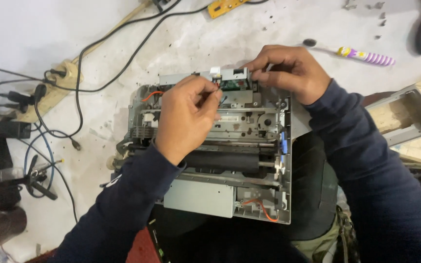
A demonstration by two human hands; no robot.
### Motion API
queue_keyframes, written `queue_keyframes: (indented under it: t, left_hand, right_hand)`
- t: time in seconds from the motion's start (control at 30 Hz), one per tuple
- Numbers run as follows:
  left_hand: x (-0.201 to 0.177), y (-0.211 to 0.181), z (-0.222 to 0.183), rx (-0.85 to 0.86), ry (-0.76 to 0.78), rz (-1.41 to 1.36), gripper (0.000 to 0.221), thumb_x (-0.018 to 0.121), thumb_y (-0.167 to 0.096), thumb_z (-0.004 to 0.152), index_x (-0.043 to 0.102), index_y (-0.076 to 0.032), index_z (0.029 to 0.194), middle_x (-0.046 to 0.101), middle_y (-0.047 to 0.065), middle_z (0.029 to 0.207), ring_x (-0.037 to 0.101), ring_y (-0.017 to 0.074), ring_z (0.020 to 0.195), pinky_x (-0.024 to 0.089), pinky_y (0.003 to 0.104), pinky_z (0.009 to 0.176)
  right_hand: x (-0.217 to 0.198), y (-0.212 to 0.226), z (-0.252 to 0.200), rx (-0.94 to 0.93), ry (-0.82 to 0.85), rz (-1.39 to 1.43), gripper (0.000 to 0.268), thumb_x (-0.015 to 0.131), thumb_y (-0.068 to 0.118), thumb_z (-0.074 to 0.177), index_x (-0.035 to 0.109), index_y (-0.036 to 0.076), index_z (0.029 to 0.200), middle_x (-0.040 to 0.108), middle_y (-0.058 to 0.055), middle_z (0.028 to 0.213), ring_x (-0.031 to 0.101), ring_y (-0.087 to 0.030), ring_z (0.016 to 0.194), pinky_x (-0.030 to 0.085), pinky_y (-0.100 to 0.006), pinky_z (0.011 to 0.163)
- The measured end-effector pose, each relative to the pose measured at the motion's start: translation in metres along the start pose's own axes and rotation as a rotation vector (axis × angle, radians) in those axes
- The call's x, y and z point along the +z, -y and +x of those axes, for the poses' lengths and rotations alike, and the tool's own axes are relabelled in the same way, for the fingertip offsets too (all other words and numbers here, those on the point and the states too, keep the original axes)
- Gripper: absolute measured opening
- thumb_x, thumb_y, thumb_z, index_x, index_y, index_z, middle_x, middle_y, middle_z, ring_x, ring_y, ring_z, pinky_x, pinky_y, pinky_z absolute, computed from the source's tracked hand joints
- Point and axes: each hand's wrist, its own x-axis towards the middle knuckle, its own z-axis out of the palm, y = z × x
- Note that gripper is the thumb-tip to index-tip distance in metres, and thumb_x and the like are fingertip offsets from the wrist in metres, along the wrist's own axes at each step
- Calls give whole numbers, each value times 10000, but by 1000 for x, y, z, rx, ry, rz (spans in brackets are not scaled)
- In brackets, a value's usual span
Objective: Technician performing internal repairs on a printer, specifically connecting and disconnecting small wires and ribbon cables on the main board.
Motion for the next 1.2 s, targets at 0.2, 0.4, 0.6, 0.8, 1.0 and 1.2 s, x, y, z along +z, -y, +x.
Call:
queue_keyframes:
  t: [0.2, 0.4, 0.6, 0.8, 1.0, 1.2]
  left_hand:
    - [2, 2, 0, 68, -19, 93, 141, 689, -3, 931, 629, -76, 827, 604, 25, 834, 502, 109, 589, 442, 258, 554]
    - [0, 5, -1, -14, 22, 34, 135, 693, -63, 974, 580, -130, 943, 604, -32, 819, 443, 78, 578, 382, 255, 543]
    - [0, 6, 0, -11, -45, 50, 94, 720, -65, 949, 645, -122, 945, 660, -30, 833, 445, 63, 553, 432, 241, 548]
    - [4, 5, 0, 121, -102, 218, 102, 734, -78, 913, 639, -114, 908, 689, -20, 819, 459, 102, 506, 433, 276, 535]
    - [7, 11, 1, 212, -97, 295, 178, 770, -54, 887, 603, -112, 909, 679, 24, 823, 599, 186, 663, 482, 349, 617]
    - [9, 13, 4, 264, -98, 349, 245, 831, -84, 875, 595, -84, 939, 634, 59, 894, 556, 233, 702, 463, 376, 650]
  right_hand:
    - [-1, 1, -1, 70, 22, -54, 204, 619, 92, 996, 716, -5, 1147, 660, -89, 979, 583, -161, 745, 457, -288, 681]
    - [-3, -1, -2, 88, 20, -31, 229, 609, 84, 974, 713, -1, 1159, 686, -99, 1042, 620, -171, 819, 494, -281, 735]
    - [-2, 1, -1, 91, 26, -24, 200, 617, 84, 979, 709, 3, 1137, 704, -108, 1061, 609, -159, 787, 490, -275, 712]
    - [-2, 0, -1, 85, 20, -38, 215, 620, 96, 983, 717, 9, 1154, 686, -91, 1033, 608, -164, 805, 483, -283, 729]
    - [-1, 4, -1, 84, 18, -42, 214, 620, 107, 983, 720, 10, 1145, 680, -86, 1018, 603, -165, 799, 475, -283, 723]
    - [0, 4, -2, 79, 15, -30, 199, 623, 97, 981, 712, 18, 1140, 700, -102, 1067, 651, -187, 905, 521, -299, 819]
